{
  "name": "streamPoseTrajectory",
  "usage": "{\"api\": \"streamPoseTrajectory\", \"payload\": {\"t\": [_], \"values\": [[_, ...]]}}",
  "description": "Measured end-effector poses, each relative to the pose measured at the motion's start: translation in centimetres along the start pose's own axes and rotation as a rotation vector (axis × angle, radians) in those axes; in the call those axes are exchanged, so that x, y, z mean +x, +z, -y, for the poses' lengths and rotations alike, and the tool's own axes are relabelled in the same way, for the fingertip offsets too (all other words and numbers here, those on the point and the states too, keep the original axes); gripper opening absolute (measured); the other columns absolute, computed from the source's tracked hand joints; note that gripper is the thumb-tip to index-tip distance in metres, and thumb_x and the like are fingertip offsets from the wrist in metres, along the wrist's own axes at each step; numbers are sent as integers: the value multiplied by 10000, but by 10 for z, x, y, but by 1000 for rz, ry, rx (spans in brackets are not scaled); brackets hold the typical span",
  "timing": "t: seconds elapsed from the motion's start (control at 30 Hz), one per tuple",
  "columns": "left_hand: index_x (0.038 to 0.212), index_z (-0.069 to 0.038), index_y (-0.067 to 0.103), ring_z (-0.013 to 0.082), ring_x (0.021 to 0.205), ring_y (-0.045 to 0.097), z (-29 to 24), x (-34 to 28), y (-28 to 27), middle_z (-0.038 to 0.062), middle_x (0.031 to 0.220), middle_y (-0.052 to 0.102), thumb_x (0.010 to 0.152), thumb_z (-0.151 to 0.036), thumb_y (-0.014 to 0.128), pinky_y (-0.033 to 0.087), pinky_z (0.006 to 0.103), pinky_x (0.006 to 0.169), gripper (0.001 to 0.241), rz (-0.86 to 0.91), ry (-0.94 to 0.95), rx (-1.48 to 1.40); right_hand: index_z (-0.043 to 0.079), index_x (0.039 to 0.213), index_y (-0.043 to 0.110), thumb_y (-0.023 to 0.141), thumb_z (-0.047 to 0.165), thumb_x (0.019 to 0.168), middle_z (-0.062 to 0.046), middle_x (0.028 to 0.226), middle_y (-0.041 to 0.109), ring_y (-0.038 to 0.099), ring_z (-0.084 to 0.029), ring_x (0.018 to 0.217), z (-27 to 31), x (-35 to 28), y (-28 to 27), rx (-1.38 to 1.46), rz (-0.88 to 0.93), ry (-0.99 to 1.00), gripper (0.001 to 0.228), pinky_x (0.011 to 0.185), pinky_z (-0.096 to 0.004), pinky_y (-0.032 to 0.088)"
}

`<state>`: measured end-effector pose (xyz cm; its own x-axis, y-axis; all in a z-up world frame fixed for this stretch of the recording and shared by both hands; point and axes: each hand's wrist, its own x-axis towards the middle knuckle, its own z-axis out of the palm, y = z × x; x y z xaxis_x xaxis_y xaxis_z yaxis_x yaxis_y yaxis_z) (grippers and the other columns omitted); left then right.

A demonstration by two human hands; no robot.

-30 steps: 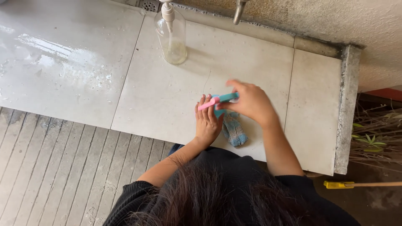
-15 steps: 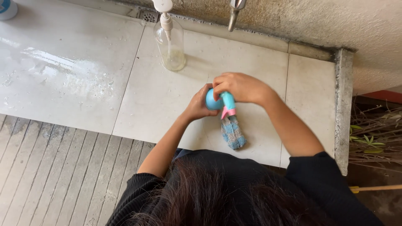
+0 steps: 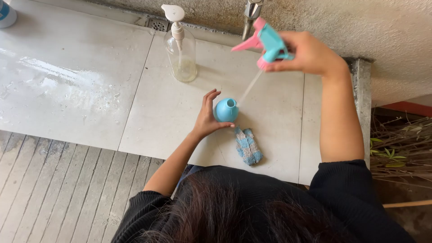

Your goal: Cleaning a counter area using a rag, spray bottle, and soap.

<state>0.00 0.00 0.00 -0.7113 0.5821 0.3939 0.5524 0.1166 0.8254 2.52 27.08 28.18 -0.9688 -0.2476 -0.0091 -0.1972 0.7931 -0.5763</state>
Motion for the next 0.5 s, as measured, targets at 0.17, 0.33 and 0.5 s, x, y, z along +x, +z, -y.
{"api": "streamPoseTrajectory", "payload": {"t": [0.17,0.33,0.5], "values": [[1502,-41,341,400,1367,525,-8,-7,13,216,1523,444,548,-560,949,479,505,1125,1244,-94,-14,125,59,1405,560,631,242,944,-12,1177,609,540,-78,916,-11,-4,-17,573,-281,-135,501,929,-232,468],[1347,-55,511,367,1006,719,-9,14,10,197,1193,697,623,-402,945,601,441,840,913,-93,-89,61,102,1237,592,552,11,967,-87,1225,648,612,-115,1057,-37,30,-6,765,-369,-133,287,974,-224,561],[1319,-46,526,381,914,752,13,59,12,219,1129,731,618,-468,951,628,427,728,922,-159,-50,126,84,1083,722,774,88,981,5,927,712,643,-64,795,-94,93,25,800,-677,127,115,788,-194,583]]}}
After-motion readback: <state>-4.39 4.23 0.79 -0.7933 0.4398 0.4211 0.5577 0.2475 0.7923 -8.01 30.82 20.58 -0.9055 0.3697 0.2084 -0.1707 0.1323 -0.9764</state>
